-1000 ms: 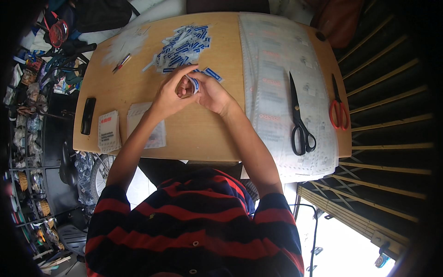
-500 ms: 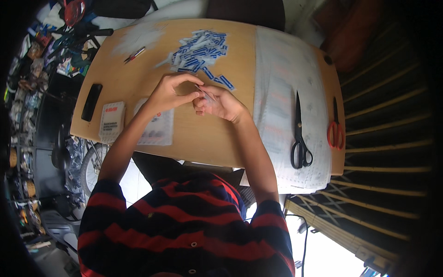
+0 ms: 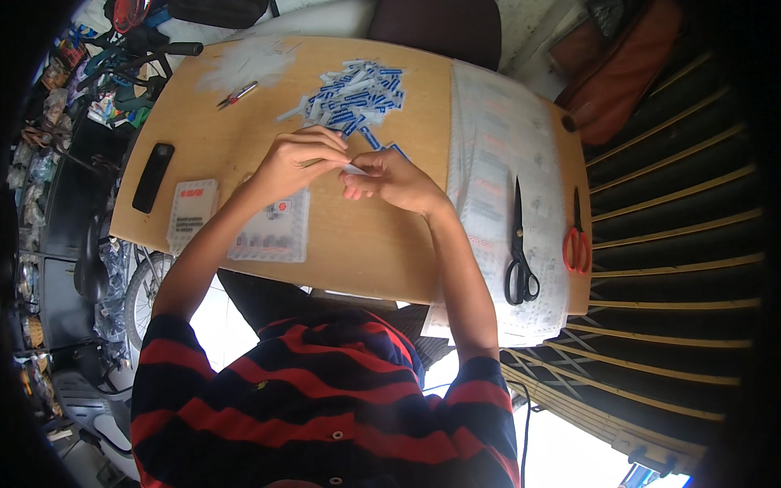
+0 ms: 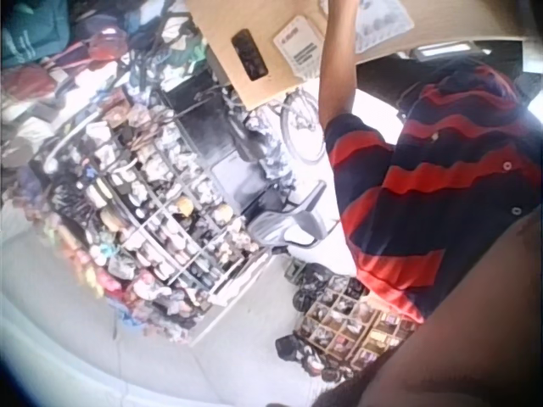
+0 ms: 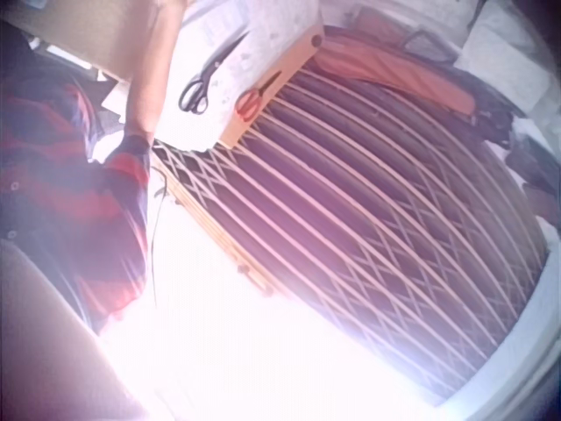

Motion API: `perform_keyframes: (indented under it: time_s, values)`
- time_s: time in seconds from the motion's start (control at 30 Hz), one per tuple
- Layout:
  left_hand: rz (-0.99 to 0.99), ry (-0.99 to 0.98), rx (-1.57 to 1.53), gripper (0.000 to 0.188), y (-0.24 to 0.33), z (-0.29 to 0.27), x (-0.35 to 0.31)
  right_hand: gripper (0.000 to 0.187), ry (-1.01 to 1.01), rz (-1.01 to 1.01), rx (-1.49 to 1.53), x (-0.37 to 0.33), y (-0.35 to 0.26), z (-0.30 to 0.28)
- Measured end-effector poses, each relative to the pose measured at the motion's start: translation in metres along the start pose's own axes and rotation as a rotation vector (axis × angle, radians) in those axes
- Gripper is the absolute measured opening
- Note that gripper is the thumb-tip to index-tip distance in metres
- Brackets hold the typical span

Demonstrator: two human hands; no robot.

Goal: The person sorts and stacks small white paper packets on a wooden table, aligning them into neat piles. They then pick up and handle small blue and white rectangular items, arranging them on the table.

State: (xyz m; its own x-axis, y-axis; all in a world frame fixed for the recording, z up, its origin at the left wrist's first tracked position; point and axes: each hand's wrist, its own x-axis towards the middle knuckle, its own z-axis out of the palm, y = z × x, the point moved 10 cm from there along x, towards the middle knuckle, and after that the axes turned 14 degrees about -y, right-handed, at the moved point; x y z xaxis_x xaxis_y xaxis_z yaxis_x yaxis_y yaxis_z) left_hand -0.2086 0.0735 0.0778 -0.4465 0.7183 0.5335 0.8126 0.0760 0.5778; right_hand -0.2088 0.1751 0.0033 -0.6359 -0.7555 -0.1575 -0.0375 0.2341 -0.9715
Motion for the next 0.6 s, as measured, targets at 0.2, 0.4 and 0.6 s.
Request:
perform_keyframes:
  time_s: [0.2, 0.4, 0.6]
  values:
    - [0.099, -0.033, -0.004, 0.010, -0.016, 0.019, 0.025, 0.029, 0.041, 0.091, -0.009, -0.019, 0.004, -0.035]
    - [0.043, -0.068, 0.026, 0.011, -0.032, 0.031, 0.038, 0.027, 0.124, 0.177, -0.263, -0.023, 0.010, -0.050]
    - [0.048, -0.073, 0.059, 0.010, -0.046, 0.034, 0.042, 0.026, 0.276, 0.285, -0.381, -0.024, 0.014, -0.065]
